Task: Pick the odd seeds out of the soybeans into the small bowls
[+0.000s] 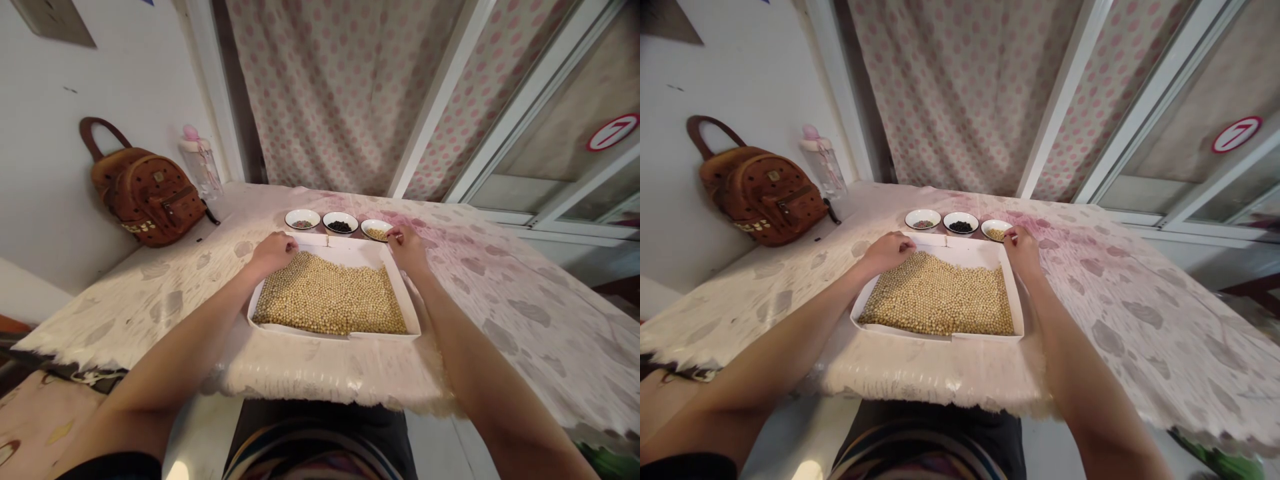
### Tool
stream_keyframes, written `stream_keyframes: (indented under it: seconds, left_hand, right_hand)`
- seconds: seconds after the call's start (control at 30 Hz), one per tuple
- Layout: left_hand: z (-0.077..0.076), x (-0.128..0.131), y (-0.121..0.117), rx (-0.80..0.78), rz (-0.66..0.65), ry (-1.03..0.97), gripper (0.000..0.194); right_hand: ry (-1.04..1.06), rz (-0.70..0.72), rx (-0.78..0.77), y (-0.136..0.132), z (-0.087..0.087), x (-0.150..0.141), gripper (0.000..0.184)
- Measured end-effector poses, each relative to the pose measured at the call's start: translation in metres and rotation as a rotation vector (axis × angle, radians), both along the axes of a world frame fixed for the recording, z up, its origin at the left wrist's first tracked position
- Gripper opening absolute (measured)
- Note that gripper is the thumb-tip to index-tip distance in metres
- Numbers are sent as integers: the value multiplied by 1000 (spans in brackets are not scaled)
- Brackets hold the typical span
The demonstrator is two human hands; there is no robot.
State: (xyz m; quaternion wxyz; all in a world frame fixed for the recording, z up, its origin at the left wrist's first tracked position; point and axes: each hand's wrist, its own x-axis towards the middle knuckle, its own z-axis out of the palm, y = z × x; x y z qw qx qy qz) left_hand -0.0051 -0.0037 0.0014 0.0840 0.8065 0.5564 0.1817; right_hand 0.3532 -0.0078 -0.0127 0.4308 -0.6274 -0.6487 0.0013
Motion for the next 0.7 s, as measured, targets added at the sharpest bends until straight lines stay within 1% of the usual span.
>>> stream_keyframes:
  seconds: [0.03,0.1,0.2,0.27,0.37,0.47,0.57,0.7]
  left_hand:
    - [0,0,0,-1,0,0,22]
    - [1,0,-1,-3,0,3,21]
    - [2,1,-2,-2,-1,4,22]
    - [2,1,-2,0,-3,1,22]
    - [1,1,-2,5,-3,-3,21]
    - [1,0,-1,5,-4,0,21]
    - [1,0,-1,9,-4,-2,21]
    - [2,1,-2,12,-6,-2,21]
  right_hand:
    - [0,30,-5,-3,3,-4,16]
    - [-11,148,-63,-10,10,-13,14]
    - [-85,349,-224,-22,18,-27,11]
    - [-170,419,-338,-28,21,-33,9]
    - [-276,459,-453,-34,26,-37,11]
    - [-325,454,-494,-35,28,-36,12]
    - [-363,439,-502,-34,26,-36,11]
    - [-358,411,-450,-31,18,-37,11]
